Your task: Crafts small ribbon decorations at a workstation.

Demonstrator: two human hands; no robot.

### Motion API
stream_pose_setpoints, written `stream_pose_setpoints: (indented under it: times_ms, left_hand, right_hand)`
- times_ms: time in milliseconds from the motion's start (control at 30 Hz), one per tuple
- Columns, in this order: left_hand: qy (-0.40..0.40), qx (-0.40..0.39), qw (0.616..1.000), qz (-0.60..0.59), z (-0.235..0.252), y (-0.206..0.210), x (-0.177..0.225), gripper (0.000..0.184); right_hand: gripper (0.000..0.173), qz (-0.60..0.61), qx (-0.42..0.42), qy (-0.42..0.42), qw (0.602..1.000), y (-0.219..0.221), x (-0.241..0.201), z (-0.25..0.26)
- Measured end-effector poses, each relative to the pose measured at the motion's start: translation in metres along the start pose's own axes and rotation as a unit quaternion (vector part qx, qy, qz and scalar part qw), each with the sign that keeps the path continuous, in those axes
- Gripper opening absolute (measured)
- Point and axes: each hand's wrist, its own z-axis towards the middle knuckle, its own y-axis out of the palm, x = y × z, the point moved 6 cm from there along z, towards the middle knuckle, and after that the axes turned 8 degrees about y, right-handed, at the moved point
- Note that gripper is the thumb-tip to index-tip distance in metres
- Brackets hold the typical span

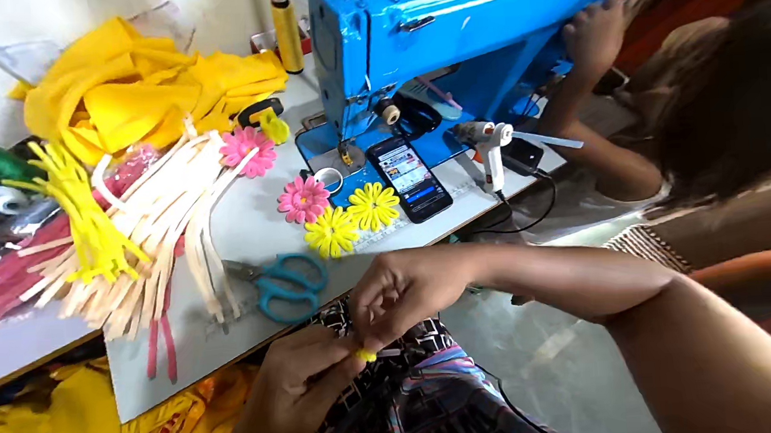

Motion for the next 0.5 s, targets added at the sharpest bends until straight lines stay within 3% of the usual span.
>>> stream_pose_setpoints:
  times_ms: [100,233,500]
  left_hand:
    - [-0.022,0.087,0.994,-0.060,0.003,0.002,0.001,0.025]
    - [-0.083,0.177,0.977,-0.079,0.003,0.008,-0.004,0.022]
    - [-0.158,0.235,0.940,-0.190,0.005,0.017,-0.003,0.020]
  right_hand:
    - [0.011,0.085,0.051,-0.042,0.994,0.003,0.003,-0.002]
    - [0.021,-0.050,0.163,-0.170,0.971,0.000,-0.001,-0.010]
    - [0.024,-0.222,0.248,-0.269,0.904,0.004,-0.008,-0.020]
